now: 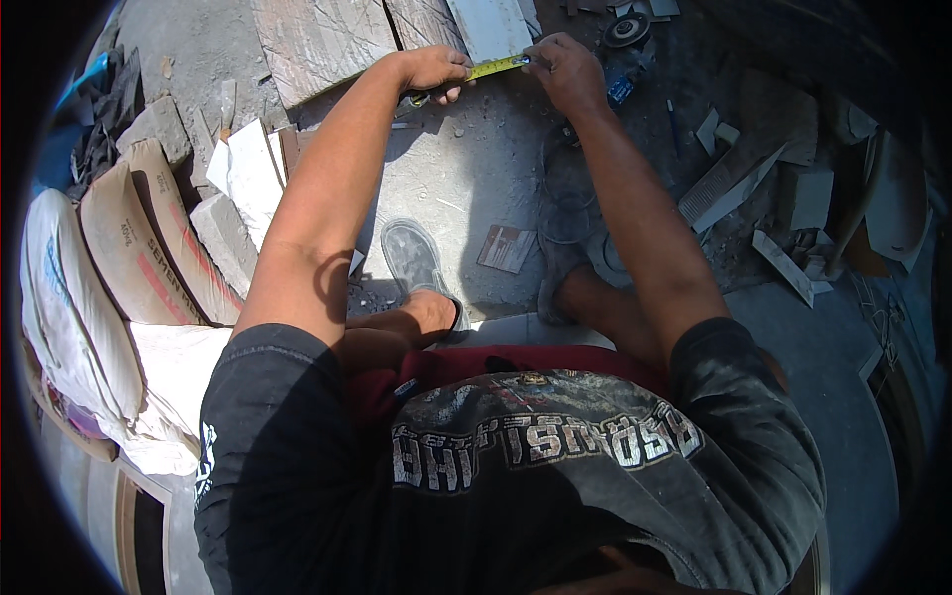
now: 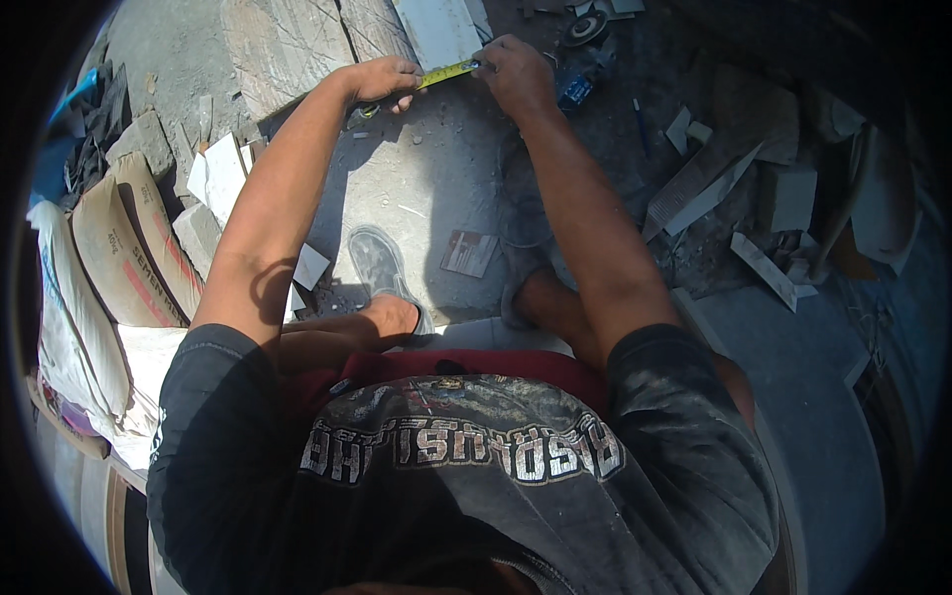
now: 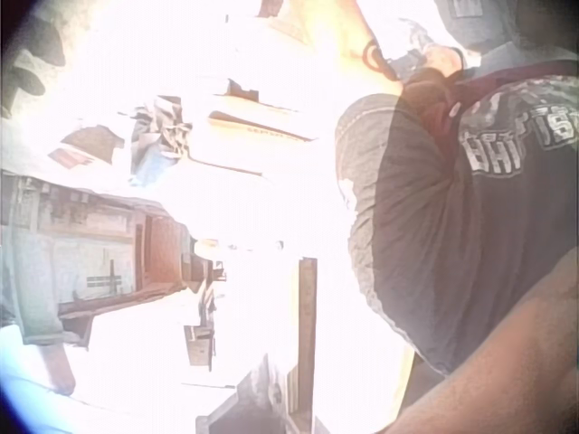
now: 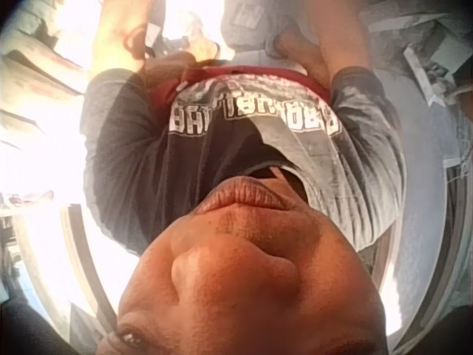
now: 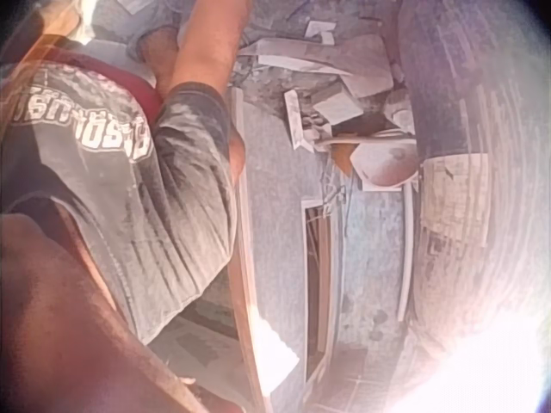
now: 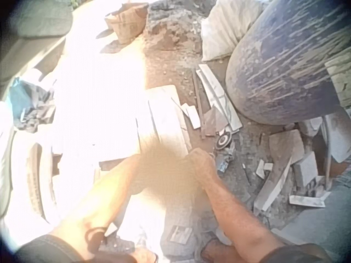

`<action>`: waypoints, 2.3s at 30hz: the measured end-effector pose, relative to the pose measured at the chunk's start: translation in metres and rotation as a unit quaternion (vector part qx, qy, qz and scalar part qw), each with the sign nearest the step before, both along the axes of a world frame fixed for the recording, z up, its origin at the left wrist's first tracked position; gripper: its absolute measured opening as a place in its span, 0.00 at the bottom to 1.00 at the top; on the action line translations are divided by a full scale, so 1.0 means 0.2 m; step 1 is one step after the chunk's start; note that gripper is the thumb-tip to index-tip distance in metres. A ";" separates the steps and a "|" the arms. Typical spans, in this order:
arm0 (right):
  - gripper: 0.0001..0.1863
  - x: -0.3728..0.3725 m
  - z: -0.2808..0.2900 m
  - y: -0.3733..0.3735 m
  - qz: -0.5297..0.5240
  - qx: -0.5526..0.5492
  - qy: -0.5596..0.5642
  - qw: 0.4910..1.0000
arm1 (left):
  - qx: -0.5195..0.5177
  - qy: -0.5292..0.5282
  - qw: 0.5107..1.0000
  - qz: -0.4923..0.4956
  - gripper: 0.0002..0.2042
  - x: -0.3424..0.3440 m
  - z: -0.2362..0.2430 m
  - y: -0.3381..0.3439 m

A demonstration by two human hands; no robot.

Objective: Measure and mark a ceramic tile for cutting using a tape measure and a pen, then begin cutting it with an angle grinder.

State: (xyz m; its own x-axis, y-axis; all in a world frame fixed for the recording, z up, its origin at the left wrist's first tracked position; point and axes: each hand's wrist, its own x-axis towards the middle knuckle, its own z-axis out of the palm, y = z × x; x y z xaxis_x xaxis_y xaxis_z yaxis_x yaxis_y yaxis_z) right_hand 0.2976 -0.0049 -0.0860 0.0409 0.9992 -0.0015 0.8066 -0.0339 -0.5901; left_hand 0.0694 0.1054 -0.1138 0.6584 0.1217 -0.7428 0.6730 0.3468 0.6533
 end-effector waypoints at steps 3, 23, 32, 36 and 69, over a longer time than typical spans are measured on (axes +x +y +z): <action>0.11 0.00 0.00 0.00 -0.003 0.000 -0.002 1.000 | 0.000 0.005 1.000 -0.006 0.13 0.00 0.00 0.00; 0.11 -0.01 0.00 -0.01 -0.006 0.000 -0.003 1.000 | -0.026 0.000 1.000 0.000 0.18 -0.02 -0.02 0.01; 0.12 -0.01 0.00 -0.01 -0.008 0.008 -0.003 1.000 | -0.024 0.003 1.000 -0.007 0.16 -0.02 -0.05 0.01; 0.12 -0.01 0.00 -0.01 -0.005 0.007 0.016 1.000 | -0.023 0.003 1.000 0.001 0.15 -0.01 -0.03 0.01; 0.14 0.03 -0.02 0.01 0.000 -0.040 0.028 0.999 | -0.012 0.002 1.000 -0.003 0.15 0.00 -0.02 0.01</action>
